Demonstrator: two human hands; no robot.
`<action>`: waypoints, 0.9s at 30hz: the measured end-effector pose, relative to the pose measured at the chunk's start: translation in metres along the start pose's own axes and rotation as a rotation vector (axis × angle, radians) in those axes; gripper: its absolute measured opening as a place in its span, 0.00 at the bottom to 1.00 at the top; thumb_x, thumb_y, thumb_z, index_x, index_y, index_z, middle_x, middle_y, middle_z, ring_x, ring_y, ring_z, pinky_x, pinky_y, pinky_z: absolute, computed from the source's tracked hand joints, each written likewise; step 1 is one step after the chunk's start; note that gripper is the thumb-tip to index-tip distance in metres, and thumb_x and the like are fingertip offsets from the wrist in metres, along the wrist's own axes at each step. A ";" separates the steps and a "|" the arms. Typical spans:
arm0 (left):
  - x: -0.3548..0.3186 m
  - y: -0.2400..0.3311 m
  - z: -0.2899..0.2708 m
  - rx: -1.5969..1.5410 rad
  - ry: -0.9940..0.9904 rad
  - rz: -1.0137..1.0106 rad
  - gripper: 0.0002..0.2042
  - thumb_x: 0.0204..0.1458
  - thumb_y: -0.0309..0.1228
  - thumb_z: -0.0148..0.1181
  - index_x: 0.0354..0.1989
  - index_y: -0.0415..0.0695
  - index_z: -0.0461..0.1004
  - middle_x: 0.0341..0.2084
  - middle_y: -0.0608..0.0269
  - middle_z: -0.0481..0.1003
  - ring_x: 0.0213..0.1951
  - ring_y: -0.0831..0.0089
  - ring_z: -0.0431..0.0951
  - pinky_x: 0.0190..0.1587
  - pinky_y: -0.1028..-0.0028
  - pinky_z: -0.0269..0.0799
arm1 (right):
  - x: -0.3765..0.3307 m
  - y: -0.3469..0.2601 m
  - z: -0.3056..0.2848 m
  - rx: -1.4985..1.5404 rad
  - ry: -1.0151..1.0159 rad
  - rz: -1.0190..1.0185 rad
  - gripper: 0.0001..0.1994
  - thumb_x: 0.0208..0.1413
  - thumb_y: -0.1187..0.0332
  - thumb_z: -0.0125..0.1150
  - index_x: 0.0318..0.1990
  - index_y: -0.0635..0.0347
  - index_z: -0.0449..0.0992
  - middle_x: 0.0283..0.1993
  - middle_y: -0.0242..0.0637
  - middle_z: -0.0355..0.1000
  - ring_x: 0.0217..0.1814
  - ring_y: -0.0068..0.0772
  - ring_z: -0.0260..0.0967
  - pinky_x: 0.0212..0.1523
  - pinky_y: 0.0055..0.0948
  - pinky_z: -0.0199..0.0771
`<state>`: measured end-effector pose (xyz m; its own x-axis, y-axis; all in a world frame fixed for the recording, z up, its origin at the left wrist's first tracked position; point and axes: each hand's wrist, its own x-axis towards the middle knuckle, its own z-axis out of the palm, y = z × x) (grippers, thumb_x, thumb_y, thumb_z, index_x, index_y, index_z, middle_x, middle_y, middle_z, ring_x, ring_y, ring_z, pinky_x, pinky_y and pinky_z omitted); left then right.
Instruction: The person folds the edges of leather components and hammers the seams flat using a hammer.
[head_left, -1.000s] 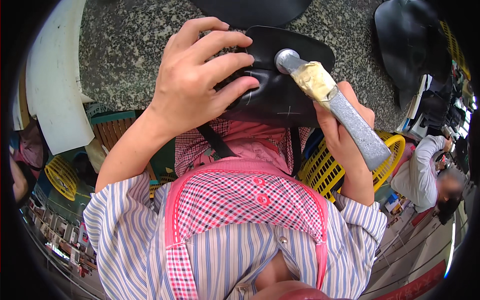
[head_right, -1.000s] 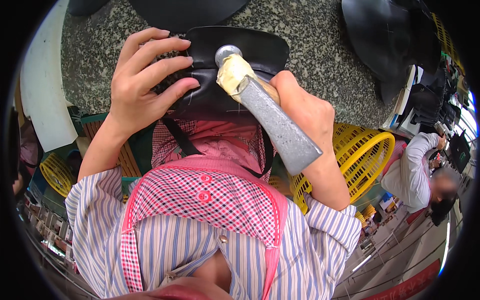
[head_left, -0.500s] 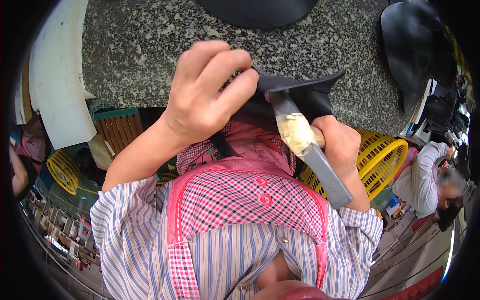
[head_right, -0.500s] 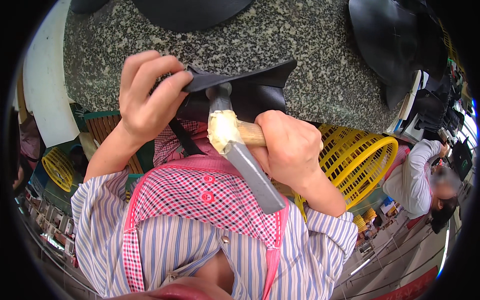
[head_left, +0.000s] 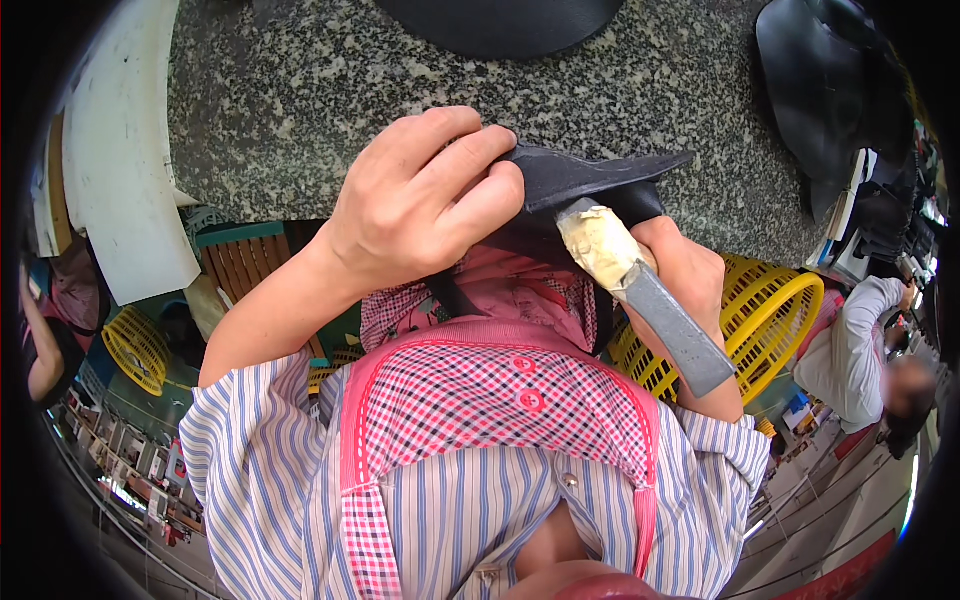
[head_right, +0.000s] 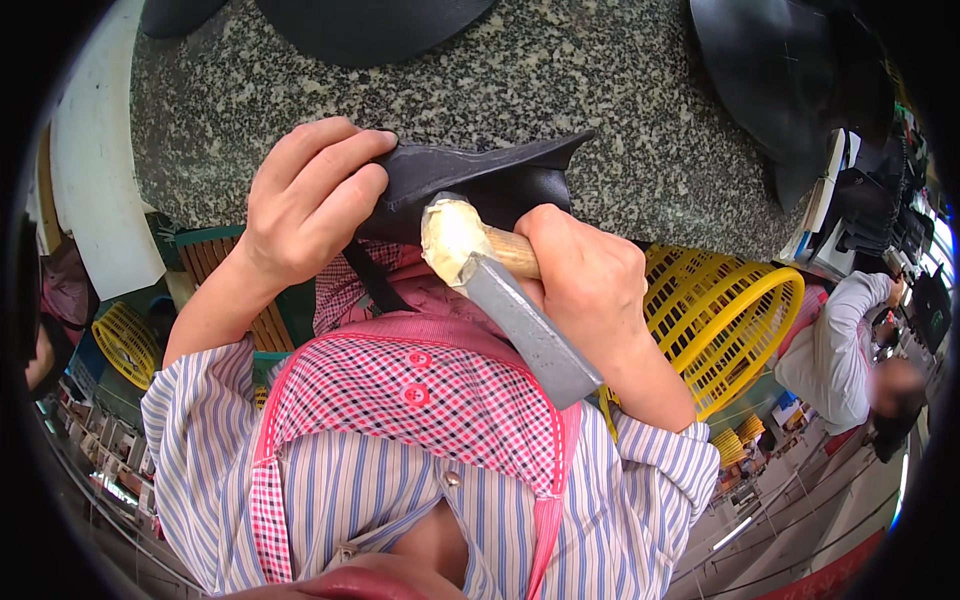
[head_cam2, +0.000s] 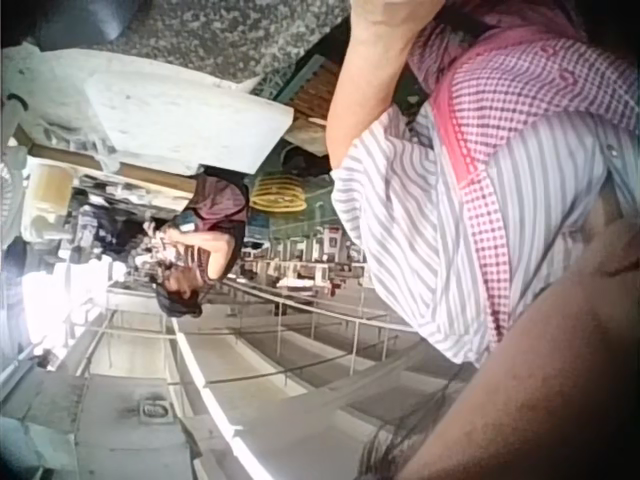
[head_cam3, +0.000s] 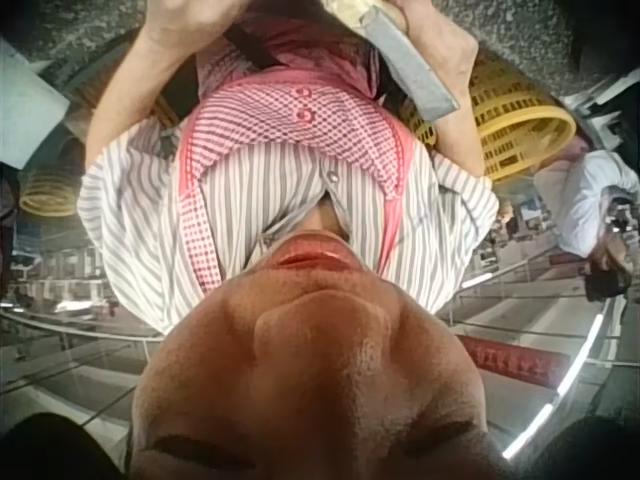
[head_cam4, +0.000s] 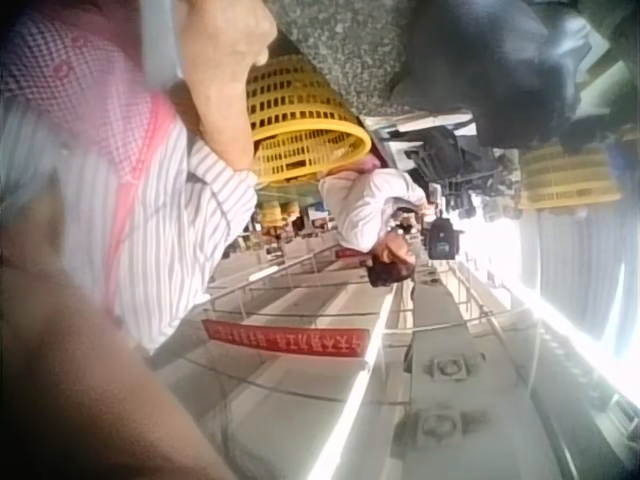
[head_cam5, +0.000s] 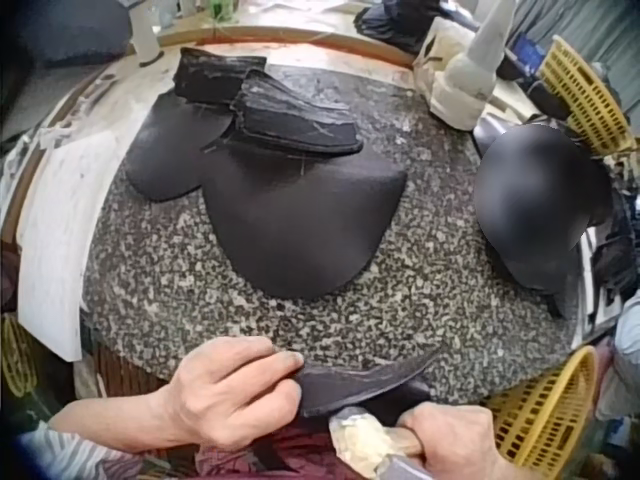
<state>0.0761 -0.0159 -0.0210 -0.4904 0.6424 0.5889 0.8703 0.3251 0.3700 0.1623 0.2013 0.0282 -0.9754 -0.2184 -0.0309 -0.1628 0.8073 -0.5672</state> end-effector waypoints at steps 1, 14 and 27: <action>0.000 0.001 0.000 0.019 -0.025 -0.008 0.10 0.29 0.24 0.57 0.24 0.37 0.70 0.31 0.54 0.74 0.33 0.60 0.74 0.30 0.69 0.72 | 0.000 0.000 0.001 0.000 0.002 0.000 0.10 0.38 0.70 0.63 0.27 0.60 0.67 0.17 0.38 0.65 0.17 0.39 0.67 0.18 0.32 0.65; 0.003 -0.006 -0.010 -0.109 -0.119 -0.223 0.12 0.25 0.18 0.62 0.23 0.40 0.71 0.35 0.60 0.75 0.42 0.60 0.71 0.38 0.68 0.70 | 0.000 -0.001 0.001 0.022 -0.018 0.019 0.10 0.39 0.70 0.63 0.27 0.59 0.66 0.18 0.39 0.65 0.18 0.40 0.67 0.19 0.32 0.66; 0.029 -0.004 -0.005 -0.243 -0.127 -0.611 0.27 0.37 0.20 0.65 0.48 0.47 0.64 0.18 0.66 0.69 0.24 0.77 0.73 0.31 0.78 0.67 | 0.000 -0.001 0.000 0.050 -0.011 0.039 0.10 0.39 0.70 0.63 0.28 0.60 0.66 0.18 0.39 0.66 0.18 0.40 0.68 0.19 0.32 0.66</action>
<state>0.0581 -0.0019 -0.0015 -0.8698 0.4737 0.1385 0.3952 0.5005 0.7702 0.1624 0.2004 0.0287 -0.9791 -0.1936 -0.0624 -0.1170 0.7871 -0.6056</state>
